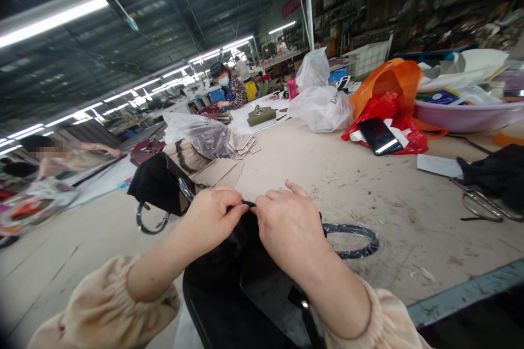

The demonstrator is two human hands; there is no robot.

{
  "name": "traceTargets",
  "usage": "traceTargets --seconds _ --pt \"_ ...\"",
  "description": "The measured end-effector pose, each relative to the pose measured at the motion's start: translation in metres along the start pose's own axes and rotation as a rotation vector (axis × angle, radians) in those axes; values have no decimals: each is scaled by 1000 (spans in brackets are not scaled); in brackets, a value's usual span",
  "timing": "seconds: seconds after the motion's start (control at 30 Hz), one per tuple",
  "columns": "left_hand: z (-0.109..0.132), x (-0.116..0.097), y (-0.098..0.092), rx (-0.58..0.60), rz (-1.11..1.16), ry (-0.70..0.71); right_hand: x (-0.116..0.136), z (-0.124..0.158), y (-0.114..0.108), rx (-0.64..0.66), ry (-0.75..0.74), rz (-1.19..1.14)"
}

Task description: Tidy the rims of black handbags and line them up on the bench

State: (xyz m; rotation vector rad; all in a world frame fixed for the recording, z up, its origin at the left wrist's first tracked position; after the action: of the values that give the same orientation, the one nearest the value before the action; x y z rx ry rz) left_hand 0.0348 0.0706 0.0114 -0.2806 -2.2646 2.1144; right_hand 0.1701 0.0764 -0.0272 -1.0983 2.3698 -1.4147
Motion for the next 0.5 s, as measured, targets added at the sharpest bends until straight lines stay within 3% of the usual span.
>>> traceTargets --seconds 0.5 --pt "6 13 -10 -9 -15 34 -9 1 -3 7 -10 -18"
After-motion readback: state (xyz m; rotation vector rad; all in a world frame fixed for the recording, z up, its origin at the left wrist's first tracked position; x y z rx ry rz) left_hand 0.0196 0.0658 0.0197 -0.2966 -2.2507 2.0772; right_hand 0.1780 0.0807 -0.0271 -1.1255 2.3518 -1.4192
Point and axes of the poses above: each hand's wrist, its own z-axis away from the middle knuckle, its own y-axis out of the palm, x = y × z, the point moved 3 cm from there along -z, towards the middle knuckle, and after that the axes turned 4 degrees about -y, right-handed, at the moved point
